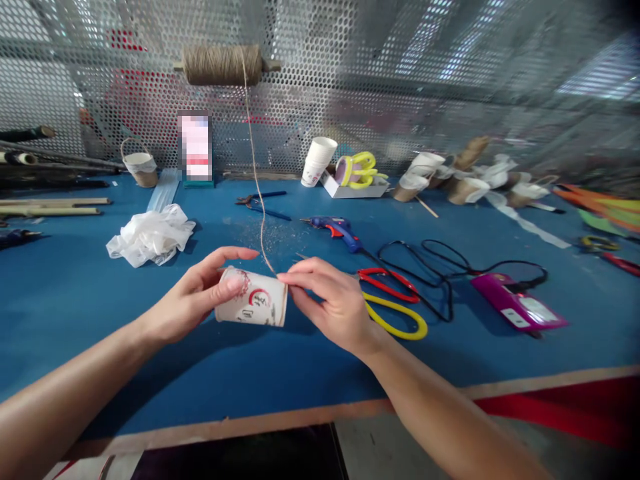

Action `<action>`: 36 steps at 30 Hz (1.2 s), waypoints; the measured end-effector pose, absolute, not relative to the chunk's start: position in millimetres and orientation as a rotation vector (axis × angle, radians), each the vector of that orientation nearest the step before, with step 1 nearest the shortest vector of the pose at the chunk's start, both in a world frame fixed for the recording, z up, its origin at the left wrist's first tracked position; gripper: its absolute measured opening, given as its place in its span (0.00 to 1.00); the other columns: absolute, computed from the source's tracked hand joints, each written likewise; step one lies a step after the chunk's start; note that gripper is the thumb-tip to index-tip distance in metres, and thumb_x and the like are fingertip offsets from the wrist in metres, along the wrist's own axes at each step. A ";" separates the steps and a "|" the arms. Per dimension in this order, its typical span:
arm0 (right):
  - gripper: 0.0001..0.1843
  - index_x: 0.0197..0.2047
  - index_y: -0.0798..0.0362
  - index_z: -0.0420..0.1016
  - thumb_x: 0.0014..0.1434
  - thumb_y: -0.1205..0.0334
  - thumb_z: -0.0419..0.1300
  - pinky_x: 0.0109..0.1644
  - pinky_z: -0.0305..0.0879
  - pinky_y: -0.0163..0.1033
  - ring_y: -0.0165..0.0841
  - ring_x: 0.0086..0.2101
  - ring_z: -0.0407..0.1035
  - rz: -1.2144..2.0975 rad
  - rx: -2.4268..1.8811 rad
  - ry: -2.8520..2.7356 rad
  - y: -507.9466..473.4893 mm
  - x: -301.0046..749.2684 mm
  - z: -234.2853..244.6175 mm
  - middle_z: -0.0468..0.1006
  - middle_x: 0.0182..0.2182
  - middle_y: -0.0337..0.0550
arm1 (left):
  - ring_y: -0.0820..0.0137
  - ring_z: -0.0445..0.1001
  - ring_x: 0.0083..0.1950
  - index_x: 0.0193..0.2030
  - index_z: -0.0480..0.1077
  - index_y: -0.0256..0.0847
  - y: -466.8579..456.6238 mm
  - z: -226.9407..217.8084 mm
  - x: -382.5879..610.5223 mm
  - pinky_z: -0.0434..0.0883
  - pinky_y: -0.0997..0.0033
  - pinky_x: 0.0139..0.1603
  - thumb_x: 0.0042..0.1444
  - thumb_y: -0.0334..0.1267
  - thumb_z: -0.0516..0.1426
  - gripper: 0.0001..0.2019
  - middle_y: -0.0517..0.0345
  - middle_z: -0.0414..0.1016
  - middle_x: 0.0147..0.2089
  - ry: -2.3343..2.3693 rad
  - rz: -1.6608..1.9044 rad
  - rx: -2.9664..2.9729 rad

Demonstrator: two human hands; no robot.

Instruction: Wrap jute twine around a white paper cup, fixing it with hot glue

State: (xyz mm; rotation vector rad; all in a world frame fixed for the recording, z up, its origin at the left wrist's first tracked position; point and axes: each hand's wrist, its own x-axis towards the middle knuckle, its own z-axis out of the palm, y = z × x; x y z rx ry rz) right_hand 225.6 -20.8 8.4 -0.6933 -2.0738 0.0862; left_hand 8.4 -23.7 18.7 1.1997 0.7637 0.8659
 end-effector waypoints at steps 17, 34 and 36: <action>0.16 0.48 0.59 0.73 0.59 0.61 0.55 0.39 0.74 0.41 0.34 0.34 0.76 0.352 -1.521 -1.815 25.0 277.5 28.8 0.81 0.34 0.48 | 0.76 0.74 0.30 0.41 0.76 0.37 -20.2 16.1 19.1 0.70 0.79 0.32 0.47 0.37 0.66 0.13 0.57 0.78 0.33 0.828 0.939 1.064; 0.10 0.39 0.54 0.69 0.50 0.67 0.60 0.30 0.73 0.39 0.33 0.25 0.74 0.564 -1.723 -1.559 57.1 315.2 31.8 0.78 0.26 0.40 | 0.72 0.77 0.28 0.48 0.69 0.37 -9.9 28.1 19.1 0.72 0.76 0.29 0.43 0.28 0.65 0.22 0.56 0.78 0.33 0.845 0.892 0.725; 0.07 0.31 0.54 0.71 0.50 0.61 0.63 0.26 0.73 0.37 0.33 0.22 0.73 0.942 -1.428 -1.542 36.9 306.6 42.6 0.76 0.21 0.40 | 0.72 0.77 0.29 0.49 0.67 0.38 -8.1 27.6 18.6 0.73 0.75 0.30 0.44 0.26 0.64 0.23 0.57 0.78 0.33 0.845 0.926 0.715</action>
